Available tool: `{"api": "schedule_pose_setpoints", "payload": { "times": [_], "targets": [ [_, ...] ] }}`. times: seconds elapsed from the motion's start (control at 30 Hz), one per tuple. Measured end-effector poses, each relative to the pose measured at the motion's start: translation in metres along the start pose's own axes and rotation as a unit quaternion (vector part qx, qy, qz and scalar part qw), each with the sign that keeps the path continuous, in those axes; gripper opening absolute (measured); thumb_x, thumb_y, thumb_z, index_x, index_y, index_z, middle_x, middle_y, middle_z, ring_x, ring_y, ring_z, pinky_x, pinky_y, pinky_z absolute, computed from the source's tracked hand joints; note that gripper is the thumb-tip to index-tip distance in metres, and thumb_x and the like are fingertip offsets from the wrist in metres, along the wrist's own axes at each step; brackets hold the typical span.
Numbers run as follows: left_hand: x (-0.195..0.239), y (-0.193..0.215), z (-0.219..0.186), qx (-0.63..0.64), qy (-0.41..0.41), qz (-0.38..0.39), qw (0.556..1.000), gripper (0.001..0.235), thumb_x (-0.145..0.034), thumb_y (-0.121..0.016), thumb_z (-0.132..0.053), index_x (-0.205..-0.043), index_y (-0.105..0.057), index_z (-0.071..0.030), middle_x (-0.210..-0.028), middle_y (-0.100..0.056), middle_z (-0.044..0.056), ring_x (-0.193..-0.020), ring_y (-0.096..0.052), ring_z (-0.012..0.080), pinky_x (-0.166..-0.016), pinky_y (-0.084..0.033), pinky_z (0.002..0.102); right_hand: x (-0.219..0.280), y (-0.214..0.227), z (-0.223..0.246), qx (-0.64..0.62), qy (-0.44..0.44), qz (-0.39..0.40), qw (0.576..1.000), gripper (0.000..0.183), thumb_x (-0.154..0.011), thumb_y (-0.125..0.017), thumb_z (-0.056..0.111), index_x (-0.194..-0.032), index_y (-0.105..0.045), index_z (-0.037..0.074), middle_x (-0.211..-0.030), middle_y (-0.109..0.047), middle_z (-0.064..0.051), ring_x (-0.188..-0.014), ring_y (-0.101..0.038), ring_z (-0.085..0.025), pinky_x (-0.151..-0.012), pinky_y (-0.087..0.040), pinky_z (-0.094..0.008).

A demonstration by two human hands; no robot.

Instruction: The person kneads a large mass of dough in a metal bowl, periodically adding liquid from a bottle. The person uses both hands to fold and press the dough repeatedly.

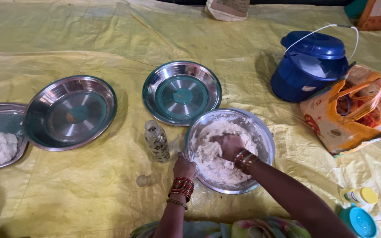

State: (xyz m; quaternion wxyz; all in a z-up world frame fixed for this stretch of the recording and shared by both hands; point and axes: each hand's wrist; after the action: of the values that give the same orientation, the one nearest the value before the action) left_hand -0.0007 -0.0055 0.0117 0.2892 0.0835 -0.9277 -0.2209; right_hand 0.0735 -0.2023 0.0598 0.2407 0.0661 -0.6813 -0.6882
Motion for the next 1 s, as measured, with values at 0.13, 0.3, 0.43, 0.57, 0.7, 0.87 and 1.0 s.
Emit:
{"api": "schedule_pose_setpoints", "payload": {
  "times": [0.13,0.3,0.43,0.57,0.7,0.87,1.0],
  "targets": [
    [0.010,0.006,-0.011,0.026,0.017,0.006,0.999,0.045,-0.084,-0.057,-0.006,-0.127,-0.048,-0.003,-0.101,-0.073,0.022,-0.071,-0.075,0.0328,-0.058,-0.067,0.040,0.020,0.001,-0.023,-0.045,-0.086,0.053,0.994,0.074,-0.077,-0.083,0.033,-0.144,-0.050,0.032,-0.140,-0.051,-0.022,-0.105,-0.069,-0.026,-0.090,-0.059,-0.039],
    [0.011,0.010,-0.015,0.012,0.021,0.033,0.999,0.046,-0.086,-0.054,-0.006,-0.131,-0.046,-0.003,-0.098,-0.077,0.024,-0.066,-0.077,0.0329,-0.056,-0.063,0.038,0.059,-0.025,-0.046,-0.011,0.006,0.010,1.000,0.093,-0.073,-0.081,0.028,-0.154,-0.036,0.028,-0.118,-0.068,-0.019,-0.119,-0.061,-0.037,-0.115,-0.041,-0.053],
    [0.008,0.011,-0.011,-0.037,-0.011,0.032,0.999,0.055,-0.088,-0.057,-0.010,-0.140,-0.039,-0.008,-0.102,-0.076,0.024,-0.068,-0.076,0.0322,-0.058,-0.062,0.037,0.074,-0.020,-0.053,0.078,0.066,-0.028,0.994,0.107,-0.066,-0.086,0.041,-0.157,-0.029,0.037,-0.118,-0.065,-0.028,-0.128,-0.051,-0.057,-0.116,-0.019,-0.071],
    [0.002,0.008,-0.007,0.003,0.009,0.053,0.999,0.057,-0.088,-0.055,-0.007,-0.141,-0.035,-0.013,-0.110,-0.073,0.023,-0.070,-0.077,0.0334,-0.055,-0.065,0.039,0.075,0.001,-0.050,0.013,0.037,0.124,0.991,0.108,-0.079,-0.082,0.036,-0.160,-0.011,0.040,-0.110,-0.070,-0.020,-0.132,-0.047,-0.048,-0.121,-0.011,-0.065],
    [-0.005,0.004,0.001,-0.007,-0.001,0.059,0.998,0.055,-0.090,-0.054,-0.007,-0.140,-0.033,-0.014,-0.112,-0.072,0.023,-0.068,-0.077,0.0356,-0.055,-0.065,0.039,0.054,0.015,-0.045,-0.045,0.038,0.179,0.982,0.123,-0.071,-0.081,0.023,-0.166,-0.004,0.037,-0.090,-0.075,-0.013,-0.111,-0.072,-0.036,-0.132,-0.014,-0.058],
    [-0.011,-0.004,0.011,0.016,-0.006,0.076,0.997,0.056,-0.090,-0.054,-0.007,-0.140,-0.027,-0.012,-0.111,-0.073,0.024,-0.065,-0.077,0.0370,-0.053,-0.066,0.039,0.003,-0.004,-0.054,-0.026,0.082,0.126,0.988,0.126,-0.066,-0.088,0.019,-0.161,-0.008,0.039,-0.081,-0.074,-0.010,-0.110,-0.068,-0.035,-0.126,-0.012,-0.062],
    [-0.011,-0.004,0.010,0.026,0.003,0.071,0.997,0.052,-0.092,-0.054,-0.010,-0.138,-0.030,-0.011,-0.110,-0.073,0.023,-0.065,-0.076,0.0362,-0.052,-0.066,0.040,-0.032,-0.043,-0.073,-0.048,0.044,0.067,0.996,0.121,-0.064,-0.088,0.021,-0.163,-0.022,0.043,-0.094,-0.076,-0.013,-0.111,-0.066,-0.037,-0.123,-0.033,-0.054]
  ]
}}
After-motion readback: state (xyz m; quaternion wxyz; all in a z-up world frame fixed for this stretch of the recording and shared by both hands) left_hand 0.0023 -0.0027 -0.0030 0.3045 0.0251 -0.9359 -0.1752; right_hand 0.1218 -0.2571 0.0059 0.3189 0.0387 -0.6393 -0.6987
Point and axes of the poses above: each hand's wrist, its own x-axis away from the middle knuckle, its own y-axis out of the back of the hand, z = x × y
